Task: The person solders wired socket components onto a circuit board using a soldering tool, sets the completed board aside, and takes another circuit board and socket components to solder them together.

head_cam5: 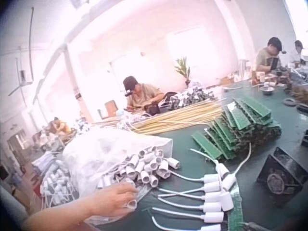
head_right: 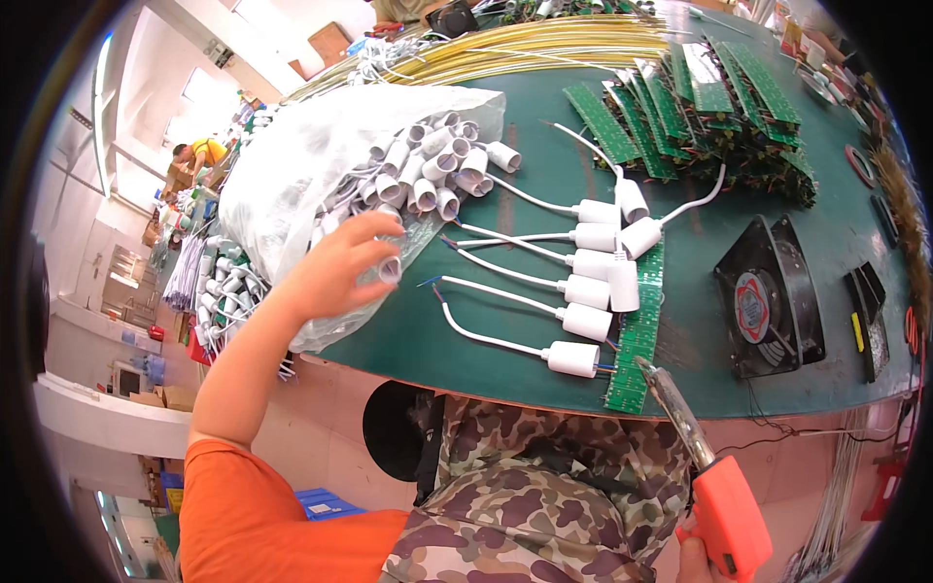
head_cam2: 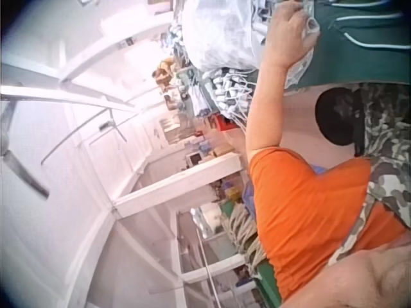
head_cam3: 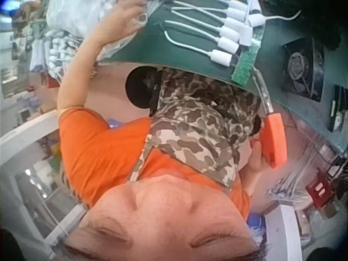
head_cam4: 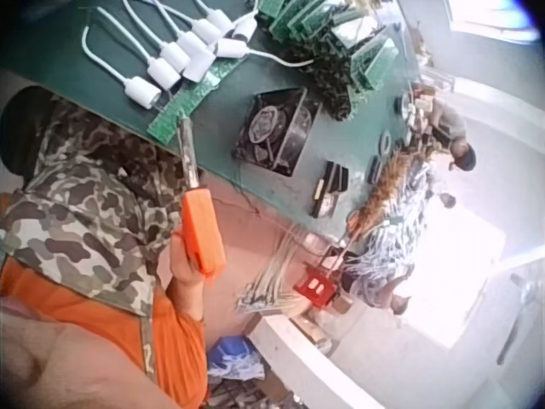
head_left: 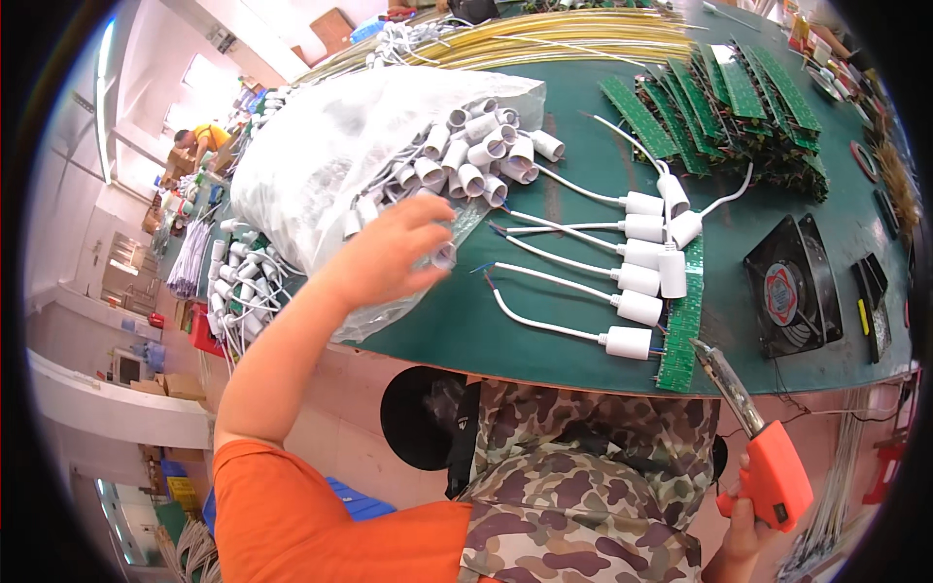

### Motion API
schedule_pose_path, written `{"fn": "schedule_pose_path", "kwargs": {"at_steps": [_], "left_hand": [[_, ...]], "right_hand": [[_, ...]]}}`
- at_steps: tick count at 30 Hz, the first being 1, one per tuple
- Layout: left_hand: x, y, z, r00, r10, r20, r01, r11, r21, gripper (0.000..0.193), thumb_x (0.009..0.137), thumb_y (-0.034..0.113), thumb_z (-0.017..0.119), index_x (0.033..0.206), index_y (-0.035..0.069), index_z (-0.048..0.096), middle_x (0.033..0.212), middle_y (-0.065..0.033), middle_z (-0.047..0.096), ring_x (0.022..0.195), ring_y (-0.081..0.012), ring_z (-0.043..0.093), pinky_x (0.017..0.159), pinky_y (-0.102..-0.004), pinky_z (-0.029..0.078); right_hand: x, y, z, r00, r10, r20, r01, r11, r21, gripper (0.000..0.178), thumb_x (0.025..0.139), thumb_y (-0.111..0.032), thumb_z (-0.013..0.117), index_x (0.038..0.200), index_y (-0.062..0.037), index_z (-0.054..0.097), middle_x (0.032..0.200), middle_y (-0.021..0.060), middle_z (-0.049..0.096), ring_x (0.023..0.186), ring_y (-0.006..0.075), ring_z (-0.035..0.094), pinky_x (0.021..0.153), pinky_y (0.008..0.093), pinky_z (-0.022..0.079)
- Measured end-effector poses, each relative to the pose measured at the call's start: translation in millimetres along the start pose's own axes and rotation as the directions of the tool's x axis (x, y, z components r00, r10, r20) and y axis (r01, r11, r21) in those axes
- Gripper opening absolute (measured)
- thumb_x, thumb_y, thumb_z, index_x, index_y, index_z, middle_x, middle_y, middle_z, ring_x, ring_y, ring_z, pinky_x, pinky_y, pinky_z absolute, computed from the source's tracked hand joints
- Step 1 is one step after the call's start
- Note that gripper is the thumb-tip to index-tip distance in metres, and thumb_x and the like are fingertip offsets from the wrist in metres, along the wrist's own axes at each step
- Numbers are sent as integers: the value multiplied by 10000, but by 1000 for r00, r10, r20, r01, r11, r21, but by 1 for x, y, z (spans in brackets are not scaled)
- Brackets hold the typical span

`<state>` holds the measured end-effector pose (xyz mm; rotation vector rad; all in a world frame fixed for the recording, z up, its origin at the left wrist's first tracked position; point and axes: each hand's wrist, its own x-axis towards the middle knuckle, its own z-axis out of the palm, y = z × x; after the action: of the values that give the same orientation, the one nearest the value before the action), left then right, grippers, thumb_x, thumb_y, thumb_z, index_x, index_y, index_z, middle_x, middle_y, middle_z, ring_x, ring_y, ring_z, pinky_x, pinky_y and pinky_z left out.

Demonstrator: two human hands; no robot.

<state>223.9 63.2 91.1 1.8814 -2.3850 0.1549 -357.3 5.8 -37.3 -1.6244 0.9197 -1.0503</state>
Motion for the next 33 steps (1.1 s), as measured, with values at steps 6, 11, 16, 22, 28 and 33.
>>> {"fn": "schedule_pose_path", "kwargs": {"at_steps": [6, 11, 16, 22, 28, 33], "left_hand": [[42, 92, 37, 979, 65, -195, -156, 851, -502, 449, 786, 8, 780, 1212, 68, 651, 1092, -143, 652, 948, -322, 669, 786, -399, 563], [56, 123, 63, 971, 42, -237, -180, 782, -596, 512, 780, -53, 762, 1257, 83, 637, 1090, -134, 612, 908, -266, 634, 710, -350, 556], [64, 138, 71, 975, -57, -216, -122, 675, -728, 429, 804, -64, 727, 1193, 60, 598, 1101, -128, 599, 891, -208, 603, 714, -303, 528], [62, 144, 73, 973, -88, -212, -109, 639, -762, 342, 832, -54, 702, 1106, 80, 548, 1127, -125, 611, 863, -162, 575, 686, -252, 462], [63, 145, 80, 962, -53, -267, -158, 688, -708, 317, 858, -35, 739, 1068, 94, 539, 1163, -123, 627, 880, -169, 579, 680, -256, 476], [62, 145, 84, 970, -53, -235, -152, 623, -767, 308, 861, -34, 780, 1039, 89, 562, 1224, -143, 620, 926, -199, 600, 725, -288, 527]], "right_hand": [[13, -29, 28, 999, 1, 34, 2, 996, -88, 319, 843, -197, 721, 1081, 5, 655, 1005, 135, 701, 773, 243, 655, 668, 354, 531], [19, -38, 31, 996, -27, 82, 48, 961, -273, 181, 714, -176, 745, 861, -73, 726, 797, 62, 693, 680, 317, 665, 638, 401, 533], [14, -32, 34, 999, -34, 38, 43, 962, -268, 226, 714, -205, 733, 891, -65, 729, 800, 55, 691, 711, 318, 676, 664, 407, 554], [-1, -13, 17, 984, -94, 154, 147, 911, -384, 415, 751, -230, 742, 1112, -25, 728, 1061, 111, 723, 840, 335, 706, 721, 430, 575], [-4, -11, 13, 978, -86, 188, 151, 920, -361, 463, 827, -322, 768, 1173, -18, 719, 1182, 152, 711, 933, 353, 722, 783, 442, 581], [-5, -13, 14, 978, -80, 193, 144, 927, -347, 479, 813, -314, 775, 1182, -14, 716, 1187, 163, 710, 931, 356, 722, 779, 445, 584]]}}
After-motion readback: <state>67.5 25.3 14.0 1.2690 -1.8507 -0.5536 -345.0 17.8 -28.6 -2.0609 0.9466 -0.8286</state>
